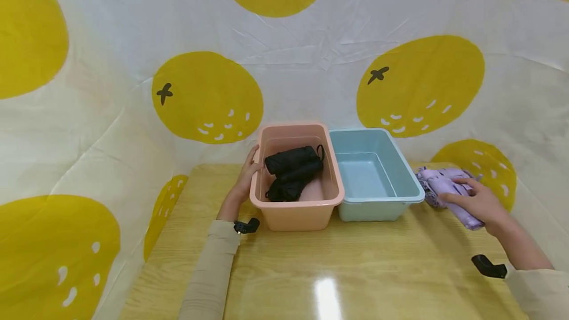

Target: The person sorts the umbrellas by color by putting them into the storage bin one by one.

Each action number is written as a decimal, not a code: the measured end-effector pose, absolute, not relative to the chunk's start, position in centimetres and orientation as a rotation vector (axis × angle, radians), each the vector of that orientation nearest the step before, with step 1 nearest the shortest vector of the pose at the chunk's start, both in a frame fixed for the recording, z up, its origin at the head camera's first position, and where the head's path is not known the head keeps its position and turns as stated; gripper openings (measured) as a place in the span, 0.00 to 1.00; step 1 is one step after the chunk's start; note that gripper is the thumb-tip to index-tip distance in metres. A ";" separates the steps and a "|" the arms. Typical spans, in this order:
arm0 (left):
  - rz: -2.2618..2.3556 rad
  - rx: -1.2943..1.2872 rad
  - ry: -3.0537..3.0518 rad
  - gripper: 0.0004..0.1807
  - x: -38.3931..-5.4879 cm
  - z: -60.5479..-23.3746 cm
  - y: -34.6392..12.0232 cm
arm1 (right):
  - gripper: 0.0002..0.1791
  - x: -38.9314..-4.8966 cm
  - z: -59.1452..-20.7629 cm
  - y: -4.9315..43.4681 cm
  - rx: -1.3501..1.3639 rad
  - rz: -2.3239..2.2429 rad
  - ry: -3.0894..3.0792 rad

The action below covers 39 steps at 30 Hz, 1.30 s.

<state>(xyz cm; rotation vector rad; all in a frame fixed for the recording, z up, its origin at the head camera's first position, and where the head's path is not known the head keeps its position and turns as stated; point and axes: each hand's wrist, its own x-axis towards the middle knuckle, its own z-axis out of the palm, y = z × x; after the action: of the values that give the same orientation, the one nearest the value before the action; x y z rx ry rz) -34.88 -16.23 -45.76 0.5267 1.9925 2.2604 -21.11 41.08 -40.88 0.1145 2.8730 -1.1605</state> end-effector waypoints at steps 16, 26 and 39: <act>2.281 0.523 2.004 0.35 -34.3 -46.0 -16.3 | 0.47 -25.2 -31.5 37.6 0.076 -1.265 2.909; 2.300 0.566 2.025 0.34 -34.6 -46.1 -16.1 | 0.52 -29.0 -30.9 31.9 0.039 -1.333 2.827; 2.278 0.541 2.031 0.35 -34.5 -45.8 -16.2 | 0.51 -34.2 -34.2 27.6 -0.009 -1.229 2.793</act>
<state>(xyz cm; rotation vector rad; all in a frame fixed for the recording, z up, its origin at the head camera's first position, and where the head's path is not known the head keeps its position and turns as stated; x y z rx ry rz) -34.47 -16.16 -45.84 0.5412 2.0307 2.2780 -34.16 27.62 -34.16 -0.0092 2.7927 -1.2287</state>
